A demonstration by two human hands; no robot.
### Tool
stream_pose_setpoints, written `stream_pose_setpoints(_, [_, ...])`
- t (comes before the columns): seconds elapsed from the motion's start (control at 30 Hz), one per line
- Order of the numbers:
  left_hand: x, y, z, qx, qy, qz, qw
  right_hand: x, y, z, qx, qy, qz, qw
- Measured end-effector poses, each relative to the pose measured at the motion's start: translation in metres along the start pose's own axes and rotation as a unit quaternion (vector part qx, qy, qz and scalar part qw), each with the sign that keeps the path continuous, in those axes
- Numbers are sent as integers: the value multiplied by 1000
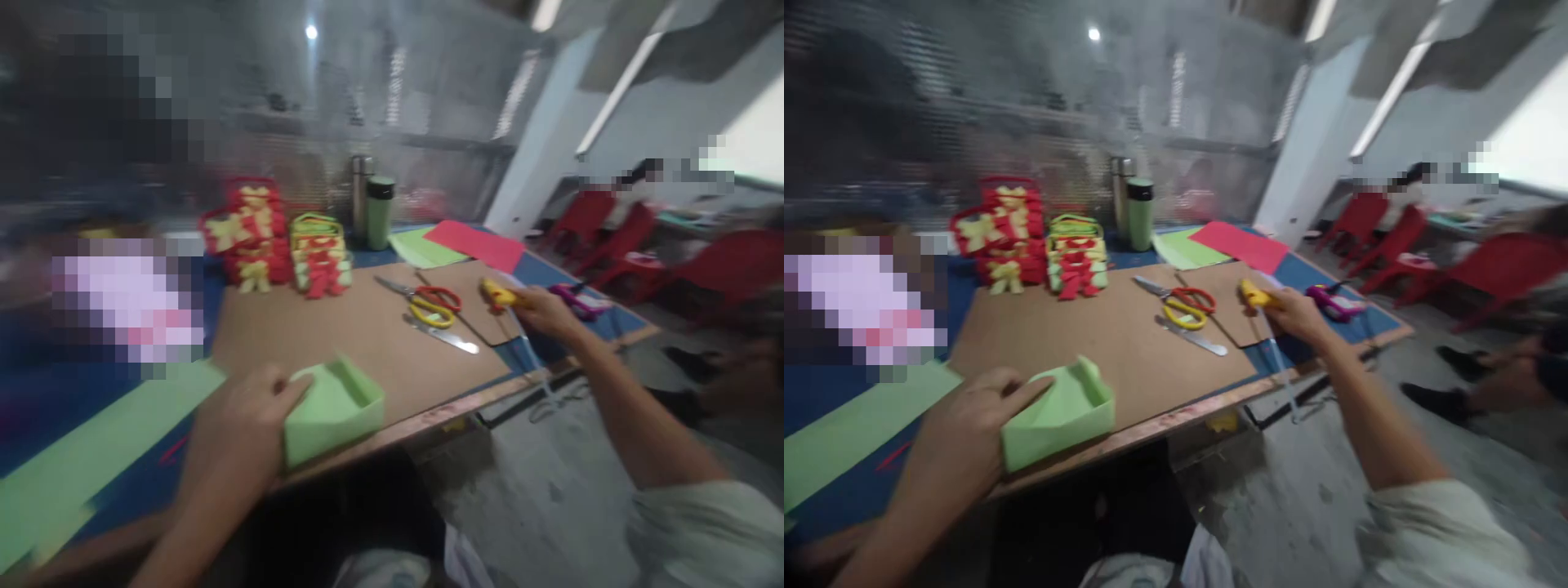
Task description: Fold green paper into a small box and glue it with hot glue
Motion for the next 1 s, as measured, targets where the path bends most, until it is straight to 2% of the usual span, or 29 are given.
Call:
stream_pose_setpoints(0.07, [10,-3,-4,-21,13,-11,1000,1,-2,-4,-54,66,34,996])
stream_pose_setpoints(0.1, [12,-4,-4,-20,11,-17,1000,-4,-3,-8,-51,105,13,993])
stream_pose_setpoints(0.17, [12,-4,-1,5,15,-17,1000,-32,-2,-21,53,134,-29,989])
stream_pose_setpoints(0.2, [11,-3,2,19,18,-14,1000,-54,1,-28,104,88,-78,988])
stream_pose_setpoints(0.23, [10,-2,6,32,21,-8,999,-81,4,-33,126,7,-147,981])
stream_pose_setpoints(0.3, [7,0,14,50,28,6,998,-141,11,-37,78,-163,-289,940])
stream_pose_setpoints(0.33, [6,1,17,55,30,13,998,-170,13,-35,48,-213,-335,917])
stream_pose_setpoints(0.4, [4,1,21,67,30,21,997,-217,16,-28,-14,-256,-408,876])
stream_pose_setpoints(0.47, [4,1,21,65,25,25,997,-246,17,-18,-60,-260,-441,857])
stream_pose_setpoints(0.53, [6,0,18,47,18,22,999,-259,16,-10,-95,-237,-445,859])
stream_pose_setpoints(0.67, [11,1,10,13,12,17,1000,-265,18,-9,-142,-181,-445,865])
stream_pose_setpoints(1.0, [13,3,8,-10,-9,18,1000,-282,24,-17,-156,-95,-462,868])
Point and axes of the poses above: each hand's wrist, its own y-axis away from the middle knuckle, its own z-axis out of the palm, x = y × z, the point moved 1 cm from there along -y, towards the middle knuckle
